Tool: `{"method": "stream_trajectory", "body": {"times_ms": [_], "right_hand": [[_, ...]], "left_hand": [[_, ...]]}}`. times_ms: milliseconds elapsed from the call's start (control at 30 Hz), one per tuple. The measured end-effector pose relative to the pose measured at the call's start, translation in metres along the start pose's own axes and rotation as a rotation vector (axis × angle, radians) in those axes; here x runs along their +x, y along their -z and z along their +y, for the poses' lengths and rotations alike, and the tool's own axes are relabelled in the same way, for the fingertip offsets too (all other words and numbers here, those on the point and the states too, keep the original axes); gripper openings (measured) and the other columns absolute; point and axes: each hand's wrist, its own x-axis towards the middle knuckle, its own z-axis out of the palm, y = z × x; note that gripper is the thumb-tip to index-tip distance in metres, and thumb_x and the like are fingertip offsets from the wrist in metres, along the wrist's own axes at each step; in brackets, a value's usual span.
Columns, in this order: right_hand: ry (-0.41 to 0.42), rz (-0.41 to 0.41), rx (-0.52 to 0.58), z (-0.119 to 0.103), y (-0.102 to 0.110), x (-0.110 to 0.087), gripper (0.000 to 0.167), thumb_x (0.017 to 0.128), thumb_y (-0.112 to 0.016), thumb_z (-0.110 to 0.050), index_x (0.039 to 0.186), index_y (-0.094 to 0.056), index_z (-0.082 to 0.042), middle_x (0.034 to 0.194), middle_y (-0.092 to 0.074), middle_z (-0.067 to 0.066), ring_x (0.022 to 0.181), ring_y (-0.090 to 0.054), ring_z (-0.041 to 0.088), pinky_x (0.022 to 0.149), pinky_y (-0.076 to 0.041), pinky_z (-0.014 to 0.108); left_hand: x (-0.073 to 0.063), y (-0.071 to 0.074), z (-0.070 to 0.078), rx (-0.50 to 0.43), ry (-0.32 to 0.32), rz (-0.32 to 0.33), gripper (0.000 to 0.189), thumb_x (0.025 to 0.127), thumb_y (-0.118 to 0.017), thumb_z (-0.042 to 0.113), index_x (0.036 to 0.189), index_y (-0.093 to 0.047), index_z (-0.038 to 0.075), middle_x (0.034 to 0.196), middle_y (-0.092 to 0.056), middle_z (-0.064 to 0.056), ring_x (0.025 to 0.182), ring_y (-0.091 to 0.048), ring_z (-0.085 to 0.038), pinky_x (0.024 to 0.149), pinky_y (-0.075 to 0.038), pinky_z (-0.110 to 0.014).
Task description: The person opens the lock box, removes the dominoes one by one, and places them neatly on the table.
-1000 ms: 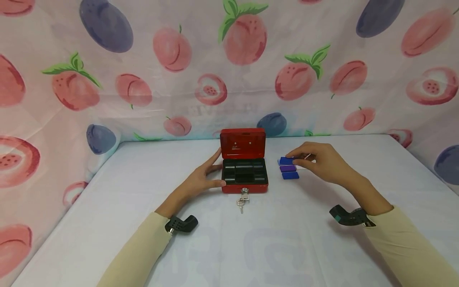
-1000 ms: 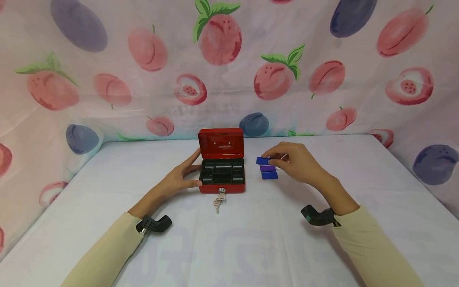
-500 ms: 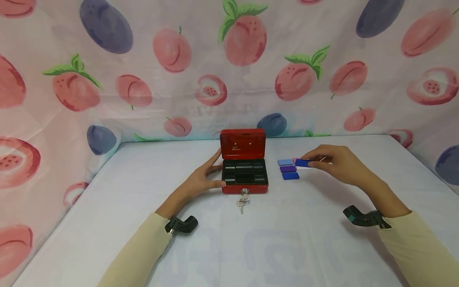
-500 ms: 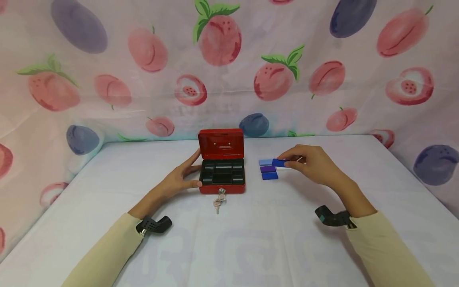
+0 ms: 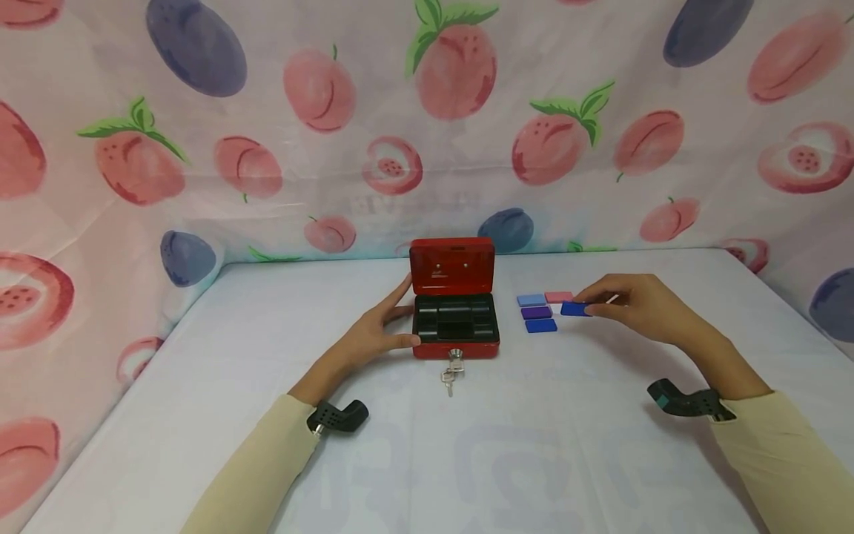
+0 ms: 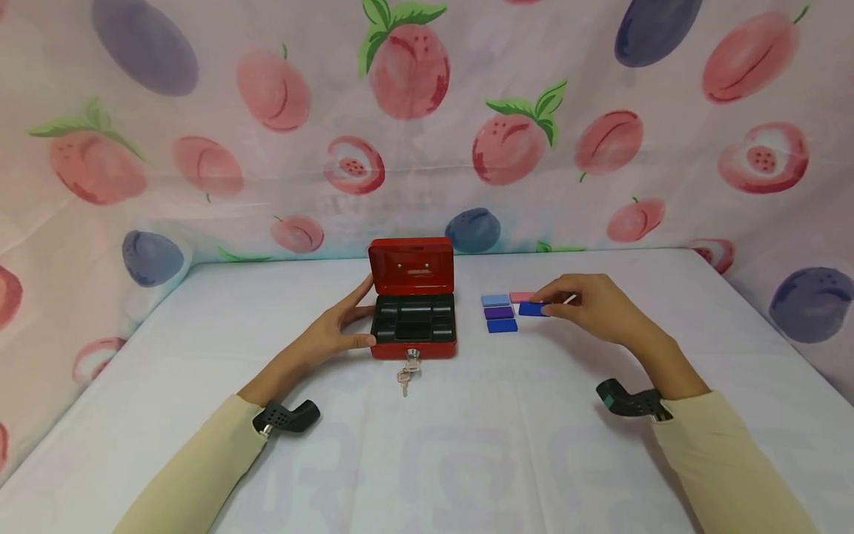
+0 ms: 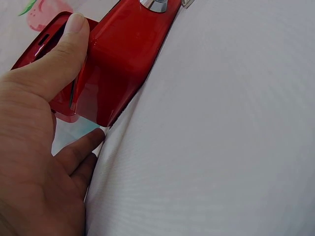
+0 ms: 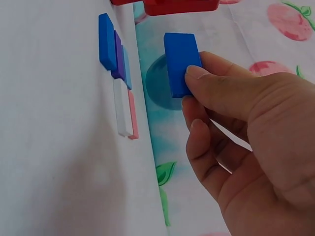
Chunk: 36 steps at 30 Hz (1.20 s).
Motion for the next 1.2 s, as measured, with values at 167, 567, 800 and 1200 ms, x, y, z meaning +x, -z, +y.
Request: {"method": "stream_trajectory", "body": {"times_ms": [167, 567, 800, 1200], "right_hand": [[-0.071, -0.034, 0.021, 0.007, -0.001, -0.001, 0.019, 0.087, -0.072, -0.014, 0.104, -0.075, -0.020, 0.099, -0.069, -0.004, 0.092, -0.059, 0.016, 0.074, -0.050, 0.020], [-0.137, -0.091, 0.059, 0.019, -0.007, -0.004, 0.019, 0.086, -0.072, -0.012, 0.104, -0.075, -0.020, 0.102, -0.069, -0.001, 0.092, -0.059, 0.019, 0.074, -0.050, 0.023], [-0.127, -0.109, 0.053, 0.023, -0.012, -0.003, 0.020, 0.086, -0.071, -0.008, 0.103, -0.075, -0.019, 0.101, -0.069, -0.001, 0.092, -0.059, 0.019, 0.074, -0.050, 0.024], [-0.127, -0.109, 0.027, 0.027, -0.021, -0.002, 0.022, 0.087, -0.070, -0.006, 0.104, -0.075, -0.019, 0.106, -0.068, 0.003, 0.098, -0.058, 0.022, 0.076, -0.050, 0.023]], "left_hand": [[0.000, 0.000, 0.000, 0.003, 0.004, -0.001, 0.096, 0.084, -0.074, 0.012, 0.155, -0.010, 0.023, 0.152, -0.028, -0.017, 0.135, -0.035, -0.037, 0.109, -0.020, -0.059], [0.001, 0.000, 0.002, 0.020, 0.014, -0.001, 0.096, 0.084, -0.074, 0.013, 0.155, -0.010, 0.024, 0.150, -0.032, -0.018, 0.134, -0.036, -0.036, 0.108, -0.022, -0.058], [0.000, 0.000, 0.003, 0.021, 0.022, -0.004, 0.096, 0.084, -0.074, 0.014, 0.155, -0.010, 0.025, 0.150, -0.032, -0.018, 0.134, -0.036, -0.035, 0.108, -0.022, -0.058], [0.000, -0.001, 0.002, 0.021, 0.027, 0.004, 0.096, 0.084, -0.074, 0.013, 0.155, -0.011, 0.023, 0.149, -0.034, -0.018, 0.135, -0.036, -0.035, 0.109, -0.021, -0.057]]}}
